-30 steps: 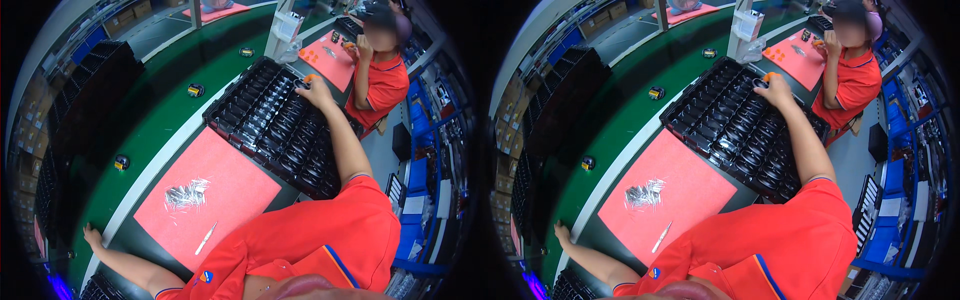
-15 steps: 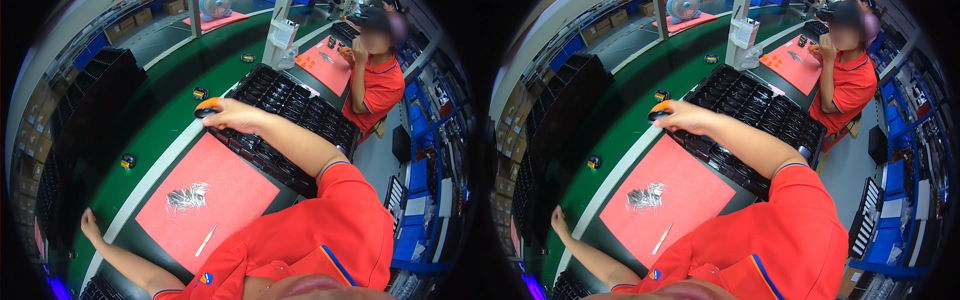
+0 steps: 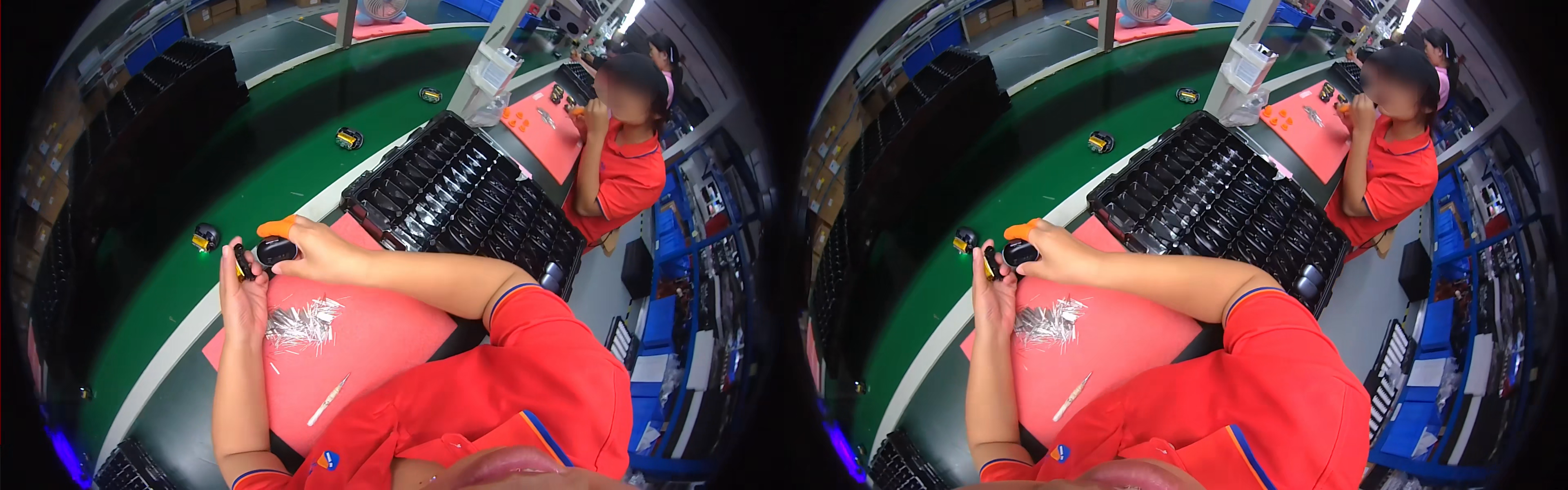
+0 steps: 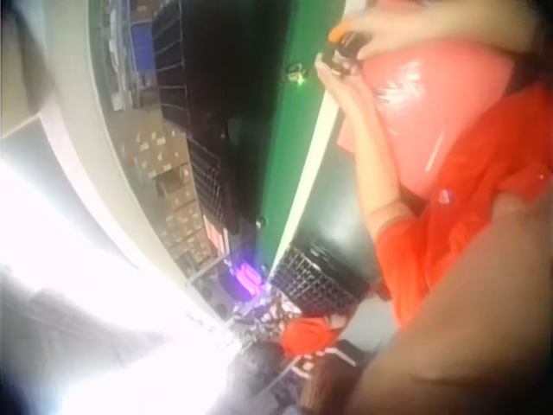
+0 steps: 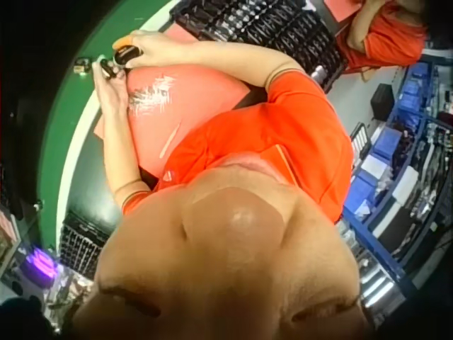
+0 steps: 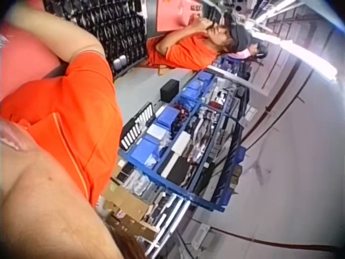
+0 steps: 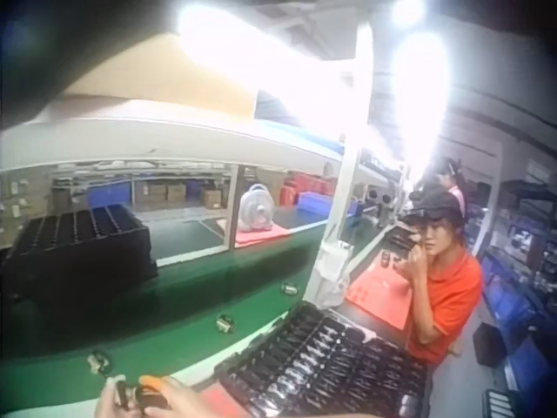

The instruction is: Assembling small silver pins and orange components into black plastic housings at a factory workstation.

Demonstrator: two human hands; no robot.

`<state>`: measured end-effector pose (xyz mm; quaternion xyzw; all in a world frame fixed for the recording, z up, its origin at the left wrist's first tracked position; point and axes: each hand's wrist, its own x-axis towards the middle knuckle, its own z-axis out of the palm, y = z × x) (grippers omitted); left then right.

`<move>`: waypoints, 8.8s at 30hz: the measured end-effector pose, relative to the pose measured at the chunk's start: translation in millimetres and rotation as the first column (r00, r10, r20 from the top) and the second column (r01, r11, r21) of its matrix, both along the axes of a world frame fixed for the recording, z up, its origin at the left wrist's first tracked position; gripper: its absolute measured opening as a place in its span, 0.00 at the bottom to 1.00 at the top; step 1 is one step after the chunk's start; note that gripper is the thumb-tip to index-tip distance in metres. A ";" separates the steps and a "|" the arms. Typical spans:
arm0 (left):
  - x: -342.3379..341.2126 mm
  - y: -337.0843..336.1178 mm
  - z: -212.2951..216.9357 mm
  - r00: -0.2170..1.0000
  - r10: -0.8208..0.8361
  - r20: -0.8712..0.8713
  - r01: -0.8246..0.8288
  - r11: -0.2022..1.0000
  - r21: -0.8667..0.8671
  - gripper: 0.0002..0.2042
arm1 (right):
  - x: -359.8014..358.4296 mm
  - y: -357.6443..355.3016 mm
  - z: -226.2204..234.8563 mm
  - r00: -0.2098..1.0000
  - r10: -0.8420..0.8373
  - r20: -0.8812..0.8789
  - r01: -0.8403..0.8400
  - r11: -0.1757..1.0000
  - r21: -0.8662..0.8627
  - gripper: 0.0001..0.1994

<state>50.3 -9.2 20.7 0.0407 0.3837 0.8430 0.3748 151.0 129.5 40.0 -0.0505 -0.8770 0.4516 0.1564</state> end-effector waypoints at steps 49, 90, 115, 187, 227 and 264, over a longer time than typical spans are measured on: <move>1.8 -2.6 -18.0 0.945 -0.023 -0.325 0.005 0.998 -0.057 0.20 | -2.9 1.6 -4.6 0.972 -0.147 -0.182 0.142 0.989 -0.039 0.20; -18.2 -12.0 -10.8 0.859 -0.115 -0.499 -0.032 0.960 -0.277 0.25 | -13.6 8.8 -21.8 0.990 -0.048 0.136 0.088 0.949 -0.303 0.22; -222.4 -204.3 -37.6 0.086 -0.198 -0.976 -0.964 -0.263 -0.032 0.16 | 19.8 18.1 33.9 0.998 0.020 0.059 0.005 0.917 -0.398 0.22; 2.8 -1.8 -11.4 0.944 0.038 -0.328 -0.072 0.993 -0.092 0.24 | -3.5 15.3 -16.8 0.998 -0.065 0.024 0.069 0.912 -0.405 0.20; 10.5 -0.3 -12.9 0.955 -0.079 -0.287 0.041 0.990 -0.135 0.21 | -8.6 20.8 -18.6 0.961 -0.131 0.245 0.181 0.964 -0.195 0.19; -101.0 -32.2 -52.1 0.581 -0.089 -0.809 -0.508 0.737 -0.445 0.24 | 110.0 92.5 63.8 0.981 -0.173 0.088 0.186 0.966 -0.178 0.17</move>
